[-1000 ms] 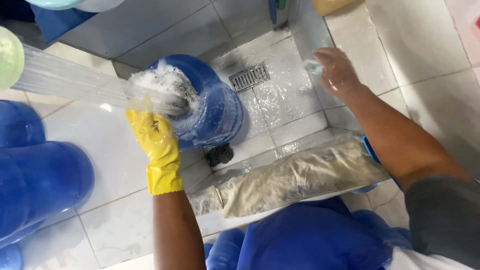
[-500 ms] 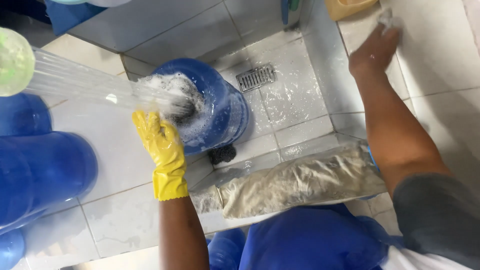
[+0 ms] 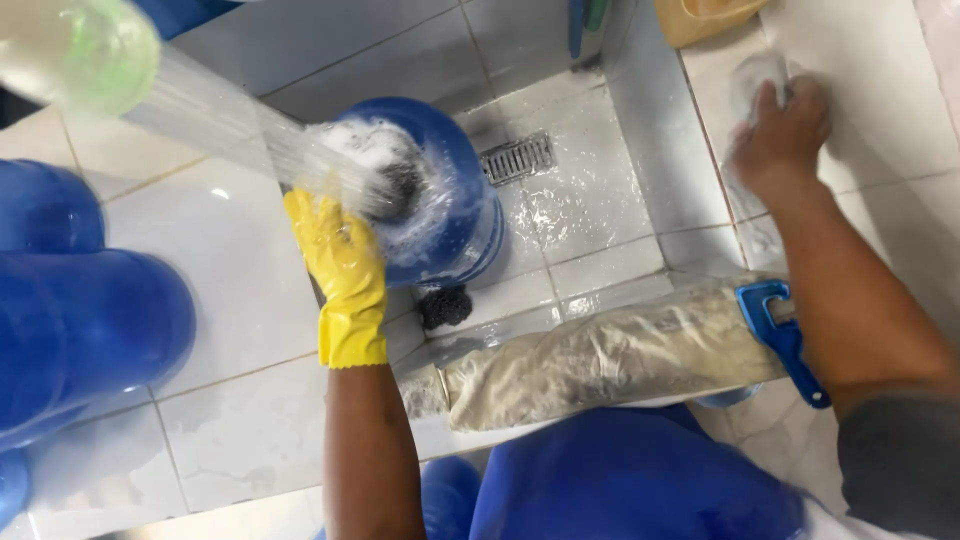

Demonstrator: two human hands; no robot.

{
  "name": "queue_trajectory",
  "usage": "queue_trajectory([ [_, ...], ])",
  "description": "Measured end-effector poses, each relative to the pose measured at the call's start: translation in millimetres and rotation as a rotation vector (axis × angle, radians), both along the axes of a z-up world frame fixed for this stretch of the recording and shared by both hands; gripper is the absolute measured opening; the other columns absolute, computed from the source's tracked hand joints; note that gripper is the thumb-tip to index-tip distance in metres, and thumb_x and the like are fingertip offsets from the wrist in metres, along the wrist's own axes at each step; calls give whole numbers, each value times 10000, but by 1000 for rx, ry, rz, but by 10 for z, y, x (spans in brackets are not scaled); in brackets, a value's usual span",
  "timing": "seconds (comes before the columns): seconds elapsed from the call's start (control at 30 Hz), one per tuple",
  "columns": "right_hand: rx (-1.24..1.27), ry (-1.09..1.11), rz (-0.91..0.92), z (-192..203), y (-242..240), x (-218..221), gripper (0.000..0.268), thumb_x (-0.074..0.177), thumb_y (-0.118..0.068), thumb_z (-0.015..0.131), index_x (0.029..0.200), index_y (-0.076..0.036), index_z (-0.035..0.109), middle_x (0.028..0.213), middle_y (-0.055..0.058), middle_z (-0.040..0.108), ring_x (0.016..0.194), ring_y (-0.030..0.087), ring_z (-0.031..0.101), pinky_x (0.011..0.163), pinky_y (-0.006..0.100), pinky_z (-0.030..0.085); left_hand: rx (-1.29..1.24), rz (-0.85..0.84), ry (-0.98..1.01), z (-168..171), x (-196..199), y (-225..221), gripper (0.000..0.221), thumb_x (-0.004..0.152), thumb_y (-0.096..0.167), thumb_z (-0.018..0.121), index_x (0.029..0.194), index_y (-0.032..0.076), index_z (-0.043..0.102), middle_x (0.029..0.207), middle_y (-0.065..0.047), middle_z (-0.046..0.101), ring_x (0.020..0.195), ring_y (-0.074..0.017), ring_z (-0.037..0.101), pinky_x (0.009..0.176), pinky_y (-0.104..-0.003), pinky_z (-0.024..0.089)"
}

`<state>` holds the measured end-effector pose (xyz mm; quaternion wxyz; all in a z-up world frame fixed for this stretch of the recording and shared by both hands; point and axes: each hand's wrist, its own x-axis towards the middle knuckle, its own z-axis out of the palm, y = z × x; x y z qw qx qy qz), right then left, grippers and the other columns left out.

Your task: Scrubbing the exterior of large blue water jugs with soap and rinsing them with water in a cleaning area.

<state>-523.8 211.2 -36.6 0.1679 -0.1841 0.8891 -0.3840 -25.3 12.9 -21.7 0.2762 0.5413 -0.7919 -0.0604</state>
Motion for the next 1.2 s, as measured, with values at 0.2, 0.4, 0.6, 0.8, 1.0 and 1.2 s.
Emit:
queue_trajectory([
  [0.2, -577, 816, 1015, 193, -890, 1074, 521, 830, 149, 582, 1350, 120, 600, 1034, 244, 736, 1047, 498, 629, 935, 559, 508, -327, -111, 40, 234, -353, 24, 660, 746, -39, 520, 1399, 56, 537, 1384, -227, 576, 1316, -454, 536, 1264, -577, 309],
  [0.4, 176, 491, 1470, 642, -1985, 2656, 967, 921, -769, -5, 1642, -171, 237, 1718, 161, 46, 1563, 417, -6, 1192, 689, 24, -238, 18, 222, -23, -599, 208, 616, 903, 213, 617, 1506, 163, 503, 1511, -114, 577, 1470, -371, 509, 1170, -468, 456],
  [0.6, 412, 581, 1452, 1065, -1718, 3074, 646, 1097, -494, 158, 1464, -173, 582, 1445, 137, 605, 1609, 452, 48, 1284, 585, -19, 160, 238, 371, -204, -608, -103, 587, 999, 254, 493, 1577, 238, 392, 1682, -68, 372, 1593, -327, 307, 1297, -482, 227],
  [0.8, 580, 621, 1117, 941, -1938, 2934, 294, 983, -80, 447, 874, -3, 708, 1729, 267, 180, 1607, 376, 41, 1253, 533, 42, 133, 345, 401, -298, -792, -173, 629, 974, 315, 560, 1552, 121, 405, 1569, -163, 488, 1511, -341, 419, 1218, -455, 368],
  [1.0, 656, 579, 1188, 799, -2014, 2772, 544, 1057, -490, 513, 950, -74, 847, 1688, 221, 351, 1622, 381, 92, 1231, 566, -66, 533, 329, 916, 72, -683, -253, 574, 1012, 448, 376, 1515, 198, 496, 1667, -95, 380, 1557, -241, 324, 1271, -318, 191],
  [1.2, 475, 486, 1221, 1118, -2231, 3029, 549, 1031, -574, 401, 1393, -167, 467, 1689, 213, 185, 1576, 413, 97, 1234, 552, 57, 353, 336, 473, 180, -567, -101, 548, 1015, 256, 528, 1541, 169, 405, 1669, -143, 353, 1530, -328, 372, 1257, -419, 276],
])
